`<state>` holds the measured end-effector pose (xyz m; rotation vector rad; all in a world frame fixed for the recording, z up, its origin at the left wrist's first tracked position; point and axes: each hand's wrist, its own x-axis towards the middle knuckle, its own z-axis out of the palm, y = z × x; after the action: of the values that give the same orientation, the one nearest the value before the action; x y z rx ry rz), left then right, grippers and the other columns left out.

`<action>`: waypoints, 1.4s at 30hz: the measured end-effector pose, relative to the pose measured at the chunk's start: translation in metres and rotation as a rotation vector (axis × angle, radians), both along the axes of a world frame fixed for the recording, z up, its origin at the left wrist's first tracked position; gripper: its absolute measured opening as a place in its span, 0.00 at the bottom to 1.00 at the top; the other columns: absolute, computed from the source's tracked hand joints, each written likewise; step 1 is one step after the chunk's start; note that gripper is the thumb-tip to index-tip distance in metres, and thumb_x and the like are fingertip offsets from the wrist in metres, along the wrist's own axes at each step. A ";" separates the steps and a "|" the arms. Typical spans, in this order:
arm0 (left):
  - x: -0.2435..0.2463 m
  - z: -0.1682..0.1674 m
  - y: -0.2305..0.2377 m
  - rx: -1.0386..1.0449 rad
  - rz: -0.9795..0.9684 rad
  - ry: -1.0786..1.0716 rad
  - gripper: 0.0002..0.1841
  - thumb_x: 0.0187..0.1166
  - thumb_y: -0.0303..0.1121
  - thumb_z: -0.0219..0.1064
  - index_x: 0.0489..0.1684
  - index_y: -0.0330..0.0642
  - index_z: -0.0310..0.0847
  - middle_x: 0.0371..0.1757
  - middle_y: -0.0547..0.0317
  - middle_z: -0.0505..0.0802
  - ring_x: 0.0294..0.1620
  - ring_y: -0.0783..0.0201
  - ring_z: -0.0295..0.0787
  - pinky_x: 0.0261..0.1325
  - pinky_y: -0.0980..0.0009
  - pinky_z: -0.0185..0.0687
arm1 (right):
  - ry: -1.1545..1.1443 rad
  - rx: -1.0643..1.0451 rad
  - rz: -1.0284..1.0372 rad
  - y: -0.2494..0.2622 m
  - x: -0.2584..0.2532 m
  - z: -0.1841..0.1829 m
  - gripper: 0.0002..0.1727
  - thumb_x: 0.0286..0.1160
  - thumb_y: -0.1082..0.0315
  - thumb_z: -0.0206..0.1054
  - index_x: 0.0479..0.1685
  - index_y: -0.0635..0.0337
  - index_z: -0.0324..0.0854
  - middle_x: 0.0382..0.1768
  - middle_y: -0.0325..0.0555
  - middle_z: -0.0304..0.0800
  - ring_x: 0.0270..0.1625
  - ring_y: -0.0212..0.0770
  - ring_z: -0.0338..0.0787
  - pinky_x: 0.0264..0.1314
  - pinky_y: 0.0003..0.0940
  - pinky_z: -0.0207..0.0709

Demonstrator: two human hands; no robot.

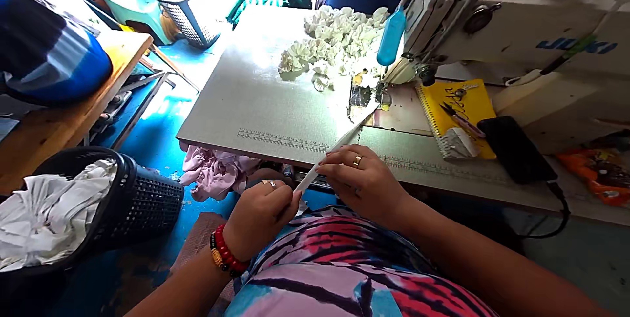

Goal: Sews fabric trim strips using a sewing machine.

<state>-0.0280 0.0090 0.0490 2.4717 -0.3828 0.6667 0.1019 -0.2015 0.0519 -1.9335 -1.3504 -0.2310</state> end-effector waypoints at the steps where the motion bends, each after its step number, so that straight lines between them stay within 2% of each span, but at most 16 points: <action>1: 0.000 0.001 -0.001 0.020 -0.021 -0.019 0.16 0.84 0.32 0.61 0.21 0.39 0.78 0.22 0.53 0.85 0.26 0.61 0.83 0.31 0.71 0.76 | -0.005 0.000 0.004 0.003 -0.001 0.001 0.13 0.81 0.66 0.62 0.50 0.52 0.95 0.49 0.40 0.96 0.63 0.42 0.90 0.71 0.44 0.78; 4: 0.000 0.007 -0.002 0.087 -0.059 -0.050 0.15 0.85 0.32 0.62 0.22 0.40 0.79 0.26 0.52 0.89 0.32 0.59 0.88 0.36 0.70 0.81 | -0.009 -0.019 0.034 0.008 -0.004 0.004 0.14 0.83 0.65 0.62 0.52 0.51 0.94 0.51 0.40 0.96 0.64 0.42 0.89 0.71 0.45 0.77; 6: 0.000 0.011 -0.004 0.155 -0.075 -0.082 0.15 0.86 0.32 0.61 0.23 0.41 0.79 0.26 0.53 0.89 0.32 0.59 0.88 0.35 0.69 0.80 | -0.023 -0.023 0.053 0.011 -0.007 0.005 0.12 0.83 0.65 0.63 0.49 0.50 0.95 0.50 0.39 0.96 0.63 0.41 0.90 0.69 0.43 0.78; 12: 0.002 0.021 -0.012 0.236 -0.150 -0.133 0.14 0.86 0.31 0.59 0.25 0.41 0.78 0.25 0.53 0.88 0.29 0.57 0.87 0.30 0.67 0.79 | -0.194 -0.059 0.087 0.003 -0.013 0.011 0.11 0.83 0.70 0.63 0.45 0.51 0.94 0.42 0.41 0.96 0.49 0.43 0.93 0.57 0.42 0.82; 14: 0.005 0.024 -0.018 0.179 -0.220 -0.104 0.14 0.86 0.32 0.59 0.25 0.43 0.78 0.25 0.55 0.88 0.29 0.59 0.88 0.33 0.70 0.81 | -0.295 -0.068 0.063 -0.010 -0.020 0.016 0.11 0.83 0.71 0.61 0.45 0.54 0.91 0.42 0.44 0.97 0.47 0.45 0.94 0.54 0.42 0.85; 16: 0.012 0.024 -0.026 0.040 -0.345 -0.021 0.15 0.85 0.33 0.59 0.23 0.43 0.77 0.22 0.57 0.85 0.27 0.63 0.84 0.31 0.72 0.77 | -0.330 -0.062 0.027 -0.027 -0.028 0.014 0.11 0.84 0.72 0.59 0.43 0.56 0.90 0.40 0.46 0.97 0.46 0.45 0.95 0.53 0.41 0.87; 18: 0.027 0.020 -0.033 -0.163 -0.433 0.152 0.17 0.86 0.37 0.60 0.23 0.42 0.77 0.20 0.59 0.82 0.24 0.68 0.78 0.31 0.75 0.74 | -0.284 -0.050 -0.009 -0.046 -0.035 0.003 0.11 0.85 0.71 0.58 0.42 0.55 0.89 0.41 0.45 0.98 0.48 0.42 0.97 0.54 0.37 0.88; 19: 0.039 0.019 -0.035 -0.223 -0.425 0.254 0.18 0.88 0.40 0.60 0.26 0.40 0.81 0.23 0.60 0.84 0.26 0.70 0.81 0.34 0.75 0.78 | -0.237 -0.035 -0.026 -0.057 -0.037 -0.004 0.12 0.85 0.70 0.59 0.41 0.54 0.89 0.41 0.44 0.98 0.50 0.41 0.97 0.55 0.34 0.88; 21: 0.077 0.011 -0.038 -0.240 -0.331 0.436 0.18 0.89 0.40 0.57 0.40 0.36 0.88 0.33 0.56 0.91 0.36 0.68 0.88 0.44 0.68 0.85 | -0.150 -0.020 -0.038 -0.077 -0.040 -0.016 0.12 0.85 0.70 0.58 0.40 0.53 0.89 0.43 0.43 0.99 0.53 0.38 0.97 0.60 0.31 0.87; 23: 0.130 -0.003 -0.044 -0.175 -0.211 0.523 0.16 0.89 0.36 0.57 0.54 0.36 0.89 0.46 0.50 0.93 0.51 0.57 0.90 0.60 0.56 0.85 | -0.089 -0.014 -0.029 -0.091 -0.041 -0.024 0.13 0.84 0.72 0.58 0.40 0.53 0.89 0.44 0.44 0.99 0.55 0.38 0.97 0.63 0.30 0.87; 26: 0.212 -0.021 -0.057 -0.089 -0.104 0.515 0.19 0.85 0.29 0.56 0.70 0.35 0.84 0.66 0.41 0.89 0.73 0.44 0.82 0.79 0.44 0.68 | -0.058 0.000 0.009 -0.096 -0.037 -0.028 0.12 0.83 0.74 0.59 0.38 0.55 0.89 0.44 0.45 0.99 0.54 0.38 0.97 0.62 0.29 0.87; 29: 0.267 -0.017 -0.068 0.012 -0.016 0.636 0.26 0.83 0.29 0.53 0.82 0.54 0.77 0.81 0.53 0.81 0.86 0.44 0.67 0.82 0.35 0.55 | -0.050 -0.039 0.073 -0.094 -0.025 -0.025 0.11 0.83 0.74 0.59 0.39 0.55 0.88 0.44 0.45 0.98 0.55 0.38 0.97 0.62 0.30 0.88; 31: 0.284 -0.019 -0.070 0.045 -0.003 0.652 0.26 0.83 0.29 0.51 0.77 0.61 0.82 0.81 0.58 0.81 0.87 0.46 0.65 0.80 0.34 0.53 | -0.069 -0.074 0.103 -0.093 -0.013 -0.025 0.11 0.84 0.74 0.59 0.41 0.56 0.89 0.45 0.46 0.98 0.56 0.39 0.97 0.63 0.32 0.87; 33: 0.291 -0.023 -0.069 0.058 -0.011 0.613 0.25 0.83 0.28 0.50 0.72 0.61 0.86 0.80 0.59 0.82 0.86 0.47 0.65 0.79 0.35 0.55 | -0.116 -0.111 0.107 -0.092 0.003 -0.028 0.11 0.85 0.74 0.59 0.42 0.57 0.88 0.45 0.46 0.98 0.56 0.40 0.97 0.63 0.33 0.88; 36: 0.292 -0.030 -0.067 0.073 -0.026 0.570 0.24 0.84 0.29 0.51 0.70 0.61 0.88 0.78 0.61 0.84 0.85 0.48 0.67 0.79 0.35 0.57 | -0.133 -0.124 0.074 -0.090 0.030 -0.035 0.12 0.84 0.74 0.58 0.42 0.58 0.90 0.46 0.48 0.98 0.53 0.42 0.97 0.57 0.34 0.89; 42: 0.297 -0.031 -0.068 0.084 -0.016 0.562 0.23 0.84 0.29 0.51 0.70 0.59 0.88 0.77 0.63 0.85 0.85 0.51 0.69 0.81 0.37 0.57 | -0.154 -0.137 0.025 -0.083 0.081 -0.041 0.13 0.84 0.75 0.58 0.44 0.59 0.91 0.48 0.52 0.98 0.55 0.45 0.98 0.57 0.37 0.90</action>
<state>0.2689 -0.0593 0.0175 2.5945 -0.2115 -0.0674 0.1829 -0.2844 0.0110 -2.0451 -1.5248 -0.2866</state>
